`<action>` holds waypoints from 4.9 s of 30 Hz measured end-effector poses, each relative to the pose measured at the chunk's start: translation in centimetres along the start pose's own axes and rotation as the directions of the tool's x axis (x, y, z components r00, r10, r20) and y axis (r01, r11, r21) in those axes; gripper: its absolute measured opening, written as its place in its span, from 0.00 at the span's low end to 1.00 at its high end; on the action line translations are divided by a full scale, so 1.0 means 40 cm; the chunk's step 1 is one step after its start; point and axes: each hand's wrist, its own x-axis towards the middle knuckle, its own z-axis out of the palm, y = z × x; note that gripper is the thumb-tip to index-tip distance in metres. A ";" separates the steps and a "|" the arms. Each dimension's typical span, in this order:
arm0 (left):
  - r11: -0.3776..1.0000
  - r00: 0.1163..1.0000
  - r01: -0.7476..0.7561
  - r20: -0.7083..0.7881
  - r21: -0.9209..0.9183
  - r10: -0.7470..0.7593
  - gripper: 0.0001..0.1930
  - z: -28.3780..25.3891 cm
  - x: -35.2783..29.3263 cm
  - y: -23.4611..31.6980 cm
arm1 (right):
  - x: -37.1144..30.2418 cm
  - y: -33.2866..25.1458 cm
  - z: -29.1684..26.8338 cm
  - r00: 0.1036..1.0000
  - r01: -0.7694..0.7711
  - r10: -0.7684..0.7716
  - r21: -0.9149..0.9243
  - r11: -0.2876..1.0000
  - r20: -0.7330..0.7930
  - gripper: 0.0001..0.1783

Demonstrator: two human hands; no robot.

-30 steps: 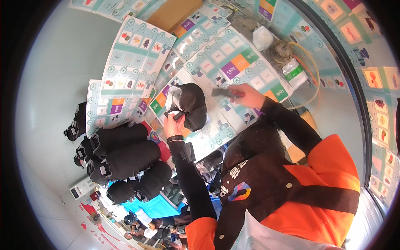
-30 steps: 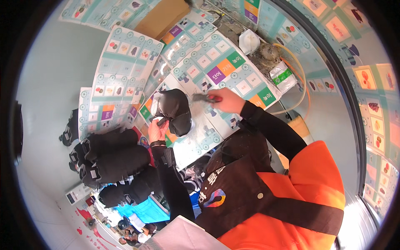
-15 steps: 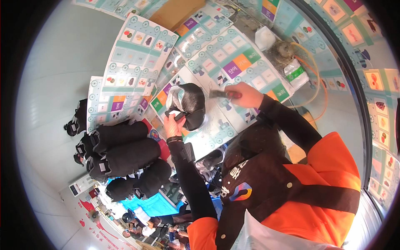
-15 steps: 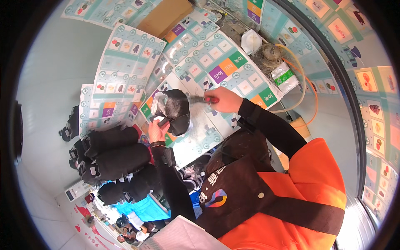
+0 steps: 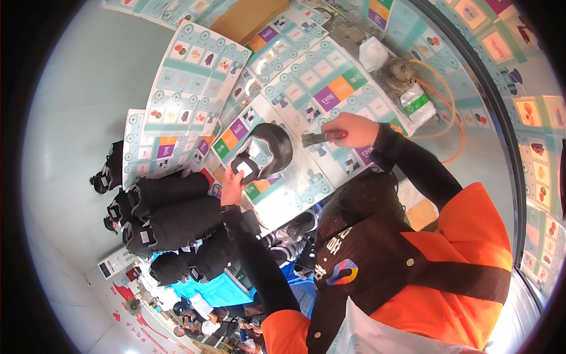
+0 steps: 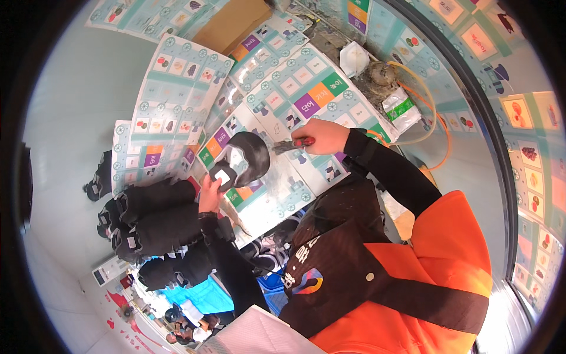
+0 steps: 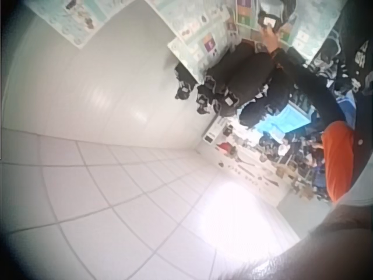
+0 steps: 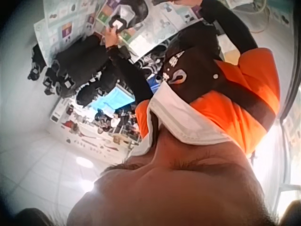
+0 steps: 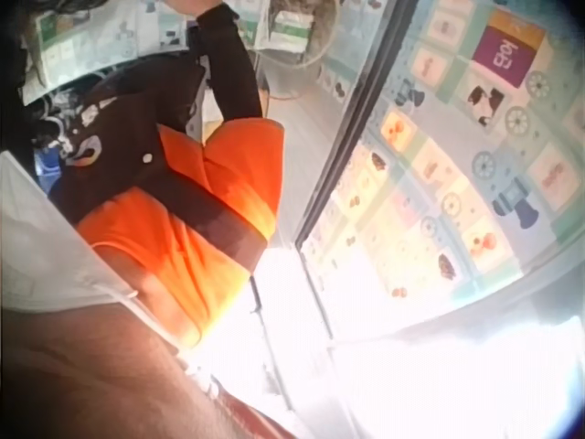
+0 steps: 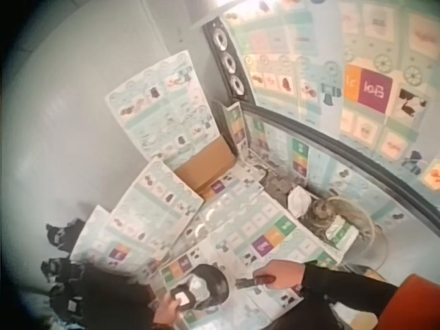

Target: The person cleans the interior and exterior of several shoes using a brush and a handheld suction tool. The person picks up a shoe from a bin, uses the brush to scrub the outer surface and the inner lining, then applies the suction tool to the inside of the shoe before placing it into a different bin and repeating the process with another shoe.

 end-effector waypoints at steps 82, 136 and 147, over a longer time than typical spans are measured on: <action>0.519 -0.006 0.325 -0.547 0.790 0.837 0.35 -0.669 -0.823 -0.322 | 0.045 -0.110 0.467 0.994 -0.040 0.095 -0.616 0.787 0.057 0.14; 0.399 0.436 0.531 -0.645 0.747 0.628 0.19 -0.597 -0.678 -0.316 | 0.196 -0.480 0.617 0.892 -0.440 0.281 0.821 0.365 0.353 0.07; 0.589 0.569 -0.380 -0.321 0.714 0.757 0.54 -0.065 -0.711 -0.074 | 0.219 -0.487 0.710 0.845 -0.534 0.236 0.781 0.324 0.480 0.10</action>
